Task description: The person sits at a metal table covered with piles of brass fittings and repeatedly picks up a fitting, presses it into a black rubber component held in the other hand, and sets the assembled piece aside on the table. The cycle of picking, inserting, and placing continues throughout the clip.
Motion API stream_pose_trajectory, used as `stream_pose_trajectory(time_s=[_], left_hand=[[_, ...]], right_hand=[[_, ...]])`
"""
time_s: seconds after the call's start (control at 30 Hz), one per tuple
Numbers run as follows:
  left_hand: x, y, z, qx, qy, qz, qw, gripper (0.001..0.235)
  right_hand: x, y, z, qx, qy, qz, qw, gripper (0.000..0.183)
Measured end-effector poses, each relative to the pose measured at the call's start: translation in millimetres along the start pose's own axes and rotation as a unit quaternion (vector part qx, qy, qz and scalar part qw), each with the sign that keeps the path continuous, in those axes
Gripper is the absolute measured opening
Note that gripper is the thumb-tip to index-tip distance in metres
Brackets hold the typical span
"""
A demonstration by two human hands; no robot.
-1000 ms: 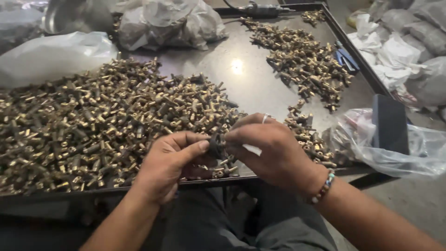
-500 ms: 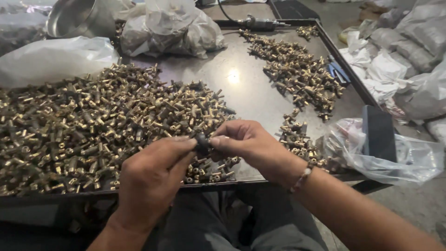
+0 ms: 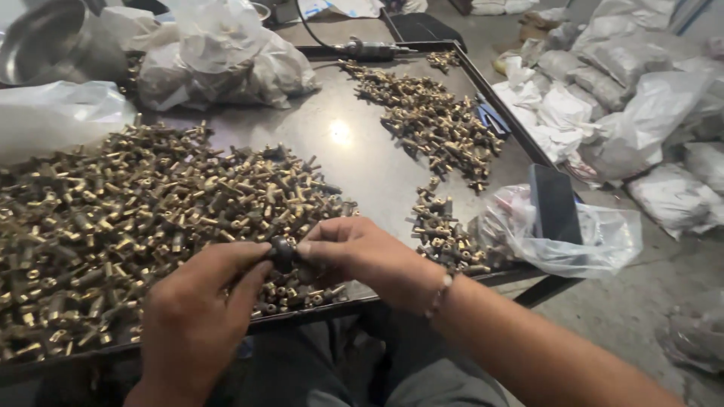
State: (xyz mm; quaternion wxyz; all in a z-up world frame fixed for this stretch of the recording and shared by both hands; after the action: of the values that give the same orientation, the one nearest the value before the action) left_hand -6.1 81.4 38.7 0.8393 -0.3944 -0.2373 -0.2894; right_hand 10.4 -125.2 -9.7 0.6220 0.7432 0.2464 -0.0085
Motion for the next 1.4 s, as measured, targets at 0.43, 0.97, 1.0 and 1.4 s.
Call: stream_pose_trajectory(time_s=[0.43,0.97,1.0,1.4], left_hand=[[-10,48,-18,-0.272,0.097,0.307,0.907,0.019],[-19,93,-30,-0.451,0.079,0.406,0.791,0.026],[-11,80,-24,-0.432,0.062,0.397,0.808,0.024],[8,15,0,0.012,0.100,0.266,0.959,0.024]], right_hand=[[-13,35,-12,-0.467,-0.103,0.324,0.816,0.017],[-32,46,-23,-0.521,-0.090,0.461,0.713,0.012],[-28,48,-22,-0.482,-0.118,0.429,0.755,0.014],[7,2,0,-0.064,0.018,0.211,0.975,0.017]])
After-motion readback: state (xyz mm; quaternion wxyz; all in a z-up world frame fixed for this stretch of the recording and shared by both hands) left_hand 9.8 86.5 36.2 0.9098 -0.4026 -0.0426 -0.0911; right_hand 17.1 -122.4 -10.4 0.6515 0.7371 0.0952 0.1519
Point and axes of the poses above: each hand's wrist, its own x-axis towards the middle knuckle, its own z-axis out of the back of the hand, y = z × x, the point moved 3 cm from there along x, towards the middle knuckle, and after that the axes turned 7 degrees about -z, right-handed, at the moved point
